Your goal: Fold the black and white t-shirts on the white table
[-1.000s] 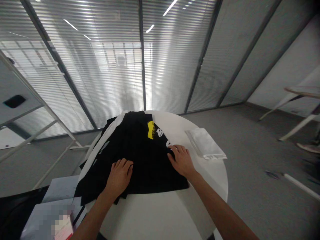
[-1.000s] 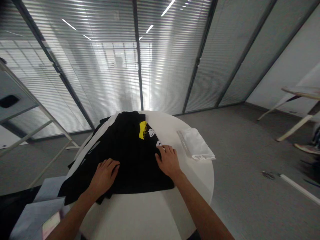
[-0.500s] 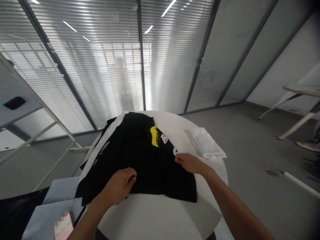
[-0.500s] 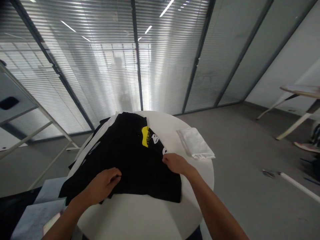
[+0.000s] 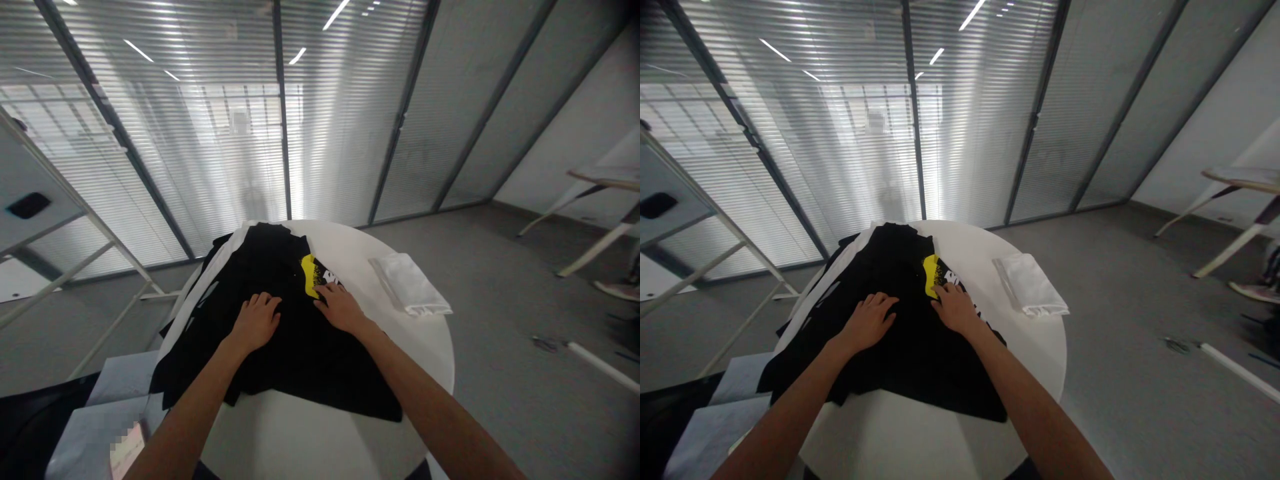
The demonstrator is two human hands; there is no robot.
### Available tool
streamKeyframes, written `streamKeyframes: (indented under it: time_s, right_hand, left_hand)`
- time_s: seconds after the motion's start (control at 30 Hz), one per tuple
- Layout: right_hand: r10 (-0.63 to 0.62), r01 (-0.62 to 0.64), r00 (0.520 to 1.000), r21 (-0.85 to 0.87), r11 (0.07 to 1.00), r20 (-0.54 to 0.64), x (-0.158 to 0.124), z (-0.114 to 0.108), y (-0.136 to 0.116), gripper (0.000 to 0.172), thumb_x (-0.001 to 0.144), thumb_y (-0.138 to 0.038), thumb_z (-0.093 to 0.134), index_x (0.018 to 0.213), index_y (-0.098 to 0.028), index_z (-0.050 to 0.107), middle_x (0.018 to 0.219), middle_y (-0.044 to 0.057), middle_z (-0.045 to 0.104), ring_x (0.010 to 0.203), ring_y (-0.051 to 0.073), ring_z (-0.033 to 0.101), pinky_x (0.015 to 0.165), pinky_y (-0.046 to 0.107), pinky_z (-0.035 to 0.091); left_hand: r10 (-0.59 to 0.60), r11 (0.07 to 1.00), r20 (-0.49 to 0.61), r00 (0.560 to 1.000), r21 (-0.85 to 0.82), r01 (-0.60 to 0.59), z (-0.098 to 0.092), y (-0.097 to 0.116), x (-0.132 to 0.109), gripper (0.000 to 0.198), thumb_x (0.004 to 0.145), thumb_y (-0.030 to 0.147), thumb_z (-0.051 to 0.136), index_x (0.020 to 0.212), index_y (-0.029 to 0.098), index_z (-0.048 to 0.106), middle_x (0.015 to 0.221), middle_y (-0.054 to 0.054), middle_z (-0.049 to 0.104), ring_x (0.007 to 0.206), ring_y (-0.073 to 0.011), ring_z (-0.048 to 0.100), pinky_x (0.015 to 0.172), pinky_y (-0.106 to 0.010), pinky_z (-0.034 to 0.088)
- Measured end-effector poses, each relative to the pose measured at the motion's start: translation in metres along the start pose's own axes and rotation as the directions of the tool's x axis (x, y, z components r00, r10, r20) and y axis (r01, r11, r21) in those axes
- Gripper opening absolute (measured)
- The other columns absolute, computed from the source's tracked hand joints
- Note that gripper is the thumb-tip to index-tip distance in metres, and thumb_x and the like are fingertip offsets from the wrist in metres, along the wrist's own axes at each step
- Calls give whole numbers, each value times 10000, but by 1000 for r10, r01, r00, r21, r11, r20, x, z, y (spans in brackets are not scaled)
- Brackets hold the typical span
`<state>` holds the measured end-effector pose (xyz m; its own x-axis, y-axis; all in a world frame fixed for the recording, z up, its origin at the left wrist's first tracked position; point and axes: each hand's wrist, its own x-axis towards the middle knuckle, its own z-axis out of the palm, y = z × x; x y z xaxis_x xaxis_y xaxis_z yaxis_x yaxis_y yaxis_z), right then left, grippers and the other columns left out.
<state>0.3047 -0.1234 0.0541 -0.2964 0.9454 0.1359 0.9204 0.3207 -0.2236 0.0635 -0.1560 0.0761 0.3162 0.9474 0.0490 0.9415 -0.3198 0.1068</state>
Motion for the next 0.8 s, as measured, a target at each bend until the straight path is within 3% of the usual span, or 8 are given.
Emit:
streamKeyframes:
  time_s: [0.13,0.23,0.37,0.57,0.7,0.8]
  right_hand:
    - [28,-28,1000,-91,995,-1,-1,22,-11,404,942,-382,452,1343,-373,501,1225,90,548,1104,273,490,877,388,408]
    - [24,-23,1000,-83,996,5,-5,24,-2,383,960,-313,403,1315,-353,543,1180,97,567,1065,248,512,899,370,402]
    - [89,-89,996,15,996,21,-6,17,19,359,964,-245,365,1203,-287,629,1106,80,616,1012,204,565,880,305,415]
    - [267,-256,964,254,933,-11,-10,3,53,274,897,-203,436,1011,-215,685,1039,42,680,991,166,602,879,250,403]
    - [428,-417,904,253,873,13,-19,-7,63,241,856,-206,445,888,-214,684,947,43,698,905,190,615,773,269,410]
    - [413,-399,911,225,889,-12,-18,-12,55,249,868,-207,438,970,-210,665,948,55,691,892,190,607,775,271,402]
  left_hand:
    - [-41,985,-17,999,169,43,27,4,6,318,926,228,385,1156,231,604,1131,-114,552,1056,-282,491,840,-427,398]
    - [-47,980,-60,997,191,58,32,4,1,307,950,230,336,1076,221,615,1081,-111,554,1015,-266,494,821,-409,388]
    - [-63,987,-45,997,146,69,24,2,-3,291,962,262,327,1037,239,607,1039,-84,569,983,-249,513,813,-395,389]
    - [-12,999,78,997,-30,15,4,-3,-17,264,958,282,349,1026,245,601,988,-53,606,925,-204,565,808,-339,416]
    - [55,988,167,984,-152,-29,-10,-7,-24,241,940,335,391,965,247,614,929,-38,616,874,-194,589,746,-310,427]
    - [10,990,153,988,-144,12,-17,-12,-15,274,939,380,386,969,243,622,926,-46,606,858,-193,590,732,-310,427]
